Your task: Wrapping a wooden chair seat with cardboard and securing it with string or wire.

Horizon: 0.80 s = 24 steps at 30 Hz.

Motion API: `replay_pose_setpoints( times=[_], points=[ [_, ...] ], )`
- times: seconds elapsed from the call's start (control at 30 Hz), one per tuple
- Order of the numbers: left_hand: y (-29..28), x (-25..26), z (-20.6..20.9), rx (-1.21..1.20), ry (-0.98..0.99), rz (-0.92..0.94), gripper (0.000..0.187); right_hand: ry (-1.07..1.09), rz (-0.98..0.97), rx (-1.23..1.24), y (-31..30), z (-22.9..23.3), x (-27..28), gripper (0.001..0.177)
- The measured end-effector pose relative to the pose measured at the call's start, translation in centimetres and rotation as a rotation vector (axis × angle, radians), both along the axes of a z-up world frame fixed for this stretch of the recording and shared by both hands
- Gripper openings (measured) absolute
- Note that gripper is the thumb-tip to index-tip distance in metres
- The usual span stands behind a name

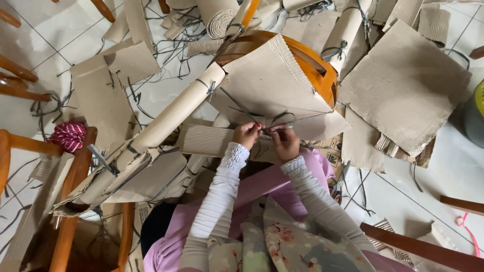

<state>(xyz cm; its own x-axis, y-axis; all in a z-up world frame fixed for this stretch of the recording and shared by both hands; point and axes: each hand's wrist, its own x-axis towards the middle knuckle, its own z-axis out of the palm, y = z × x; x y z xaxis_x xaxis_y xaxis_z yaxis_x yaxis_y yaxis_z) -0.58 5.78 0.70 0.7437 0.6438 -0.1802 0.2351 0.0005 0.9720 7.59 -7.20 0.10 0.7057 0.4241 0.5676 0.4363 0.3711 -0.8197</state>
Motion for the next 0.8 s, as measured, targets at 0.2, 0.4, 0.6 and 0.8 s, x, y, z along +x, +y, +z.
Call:
replay_pose_setpoints(
  times=[0.2, 0.4, 0.6, 0.8],
  points=[
    [-0.5, -0.2, 0.9, -0.080, -0.011, 0.016, 0.028, 0.303, -0.221, -0.060, -1.8, -2.0, 0.0, 0.029],
    [-0.2, -0.5, 2.0, -0.152, 0.004, 0.012, 0.022, 0.223, -0.293, -0.010, -1.8, -4.2, 1.3, 0.077],
    [-0.2, -0.6, 2.3, -0.225, -0.001, -0.012, 0.020, 0.164, -0.141, 0.091, 0.2, -1.0, 2.5, 0.080],
    [0.7, -0.1, 1.6, -0.174, -0.049, 0.071, 0.014, 0.047, -0.204, -0.130, -0.7, -4.7, 2.5, 0.030]
  ],
)
